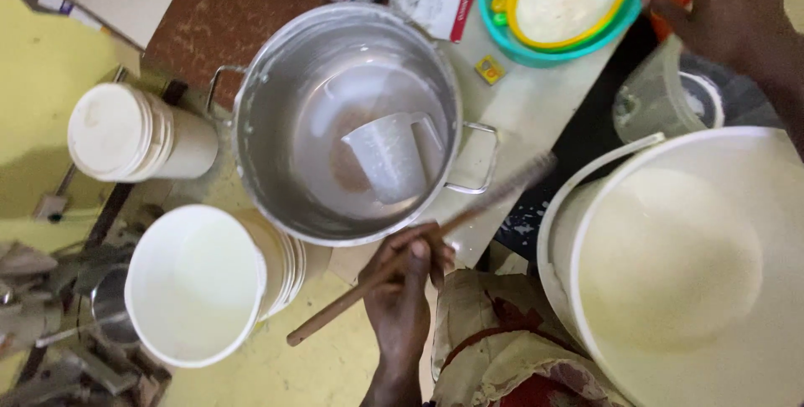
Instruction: The person pours a white liquid from a large metal pot into a plastic measuring cup, then pours it through a yellow strainer into a white bucket. They repeat this process and use a wooden spoon to stir the liquid in the strainer to help it pass through.
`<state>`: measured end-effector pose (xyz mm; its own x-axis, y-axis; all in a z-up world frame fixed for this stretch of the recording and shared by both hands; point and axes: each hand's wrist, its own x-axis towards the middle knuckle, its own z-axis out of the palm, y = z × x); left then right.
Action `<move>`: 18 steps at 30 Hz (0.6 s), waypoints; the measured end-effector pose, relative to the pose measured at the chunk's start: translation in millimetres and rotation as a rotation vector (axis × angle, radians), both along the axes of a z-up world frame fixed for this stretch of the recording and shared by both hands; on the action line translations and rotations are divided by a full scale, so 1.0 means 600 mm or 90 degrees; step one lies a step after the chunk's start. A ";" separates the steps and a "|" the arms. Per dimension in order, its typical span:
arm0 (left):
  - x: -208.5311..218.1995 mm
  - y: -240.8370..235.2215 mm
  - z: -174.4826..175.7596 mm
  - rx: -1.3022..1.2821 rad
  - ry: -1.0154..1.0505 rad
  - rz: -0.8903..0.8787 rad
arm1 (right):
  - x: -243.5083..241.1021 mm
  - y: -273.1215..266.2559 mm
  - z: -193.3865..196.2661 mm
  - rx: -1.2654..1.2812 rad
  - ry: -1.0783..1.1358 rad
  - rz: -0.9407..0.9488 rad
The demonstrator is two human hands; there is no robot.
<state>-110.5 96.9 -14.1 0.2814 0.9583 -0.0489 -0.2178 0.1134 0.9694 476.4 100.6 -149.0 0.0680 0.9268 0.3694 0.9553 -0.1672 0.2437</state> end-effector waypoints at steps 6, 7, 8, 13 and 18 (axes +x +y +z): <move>0.178 0.043 -0.032 0.009 0.033 0.001 | -0.208 -0.226 0.211 -0.105 0.231 -0.062; 0.220 0.063 -0.066 0.010 0.031 -0.024 | -0.222 -0.273 0.220 -0.100 0.232 -0.088; 0.265 0.081 -0.100 0.043 0.022 -0.005 | -0.237 -0.320 0.228 -0.091 0.217 -0.110; 0.446 0.190 -0.322 0.116 -0.067 -0.036 | -0.325 -0.562 0.233 -0.001 0.269 -0.219; 0.458 0.222 -0.341 -0.035 0.043 -0.126 | -0.435 -0.738 0.135 0.340 0.547 -0.397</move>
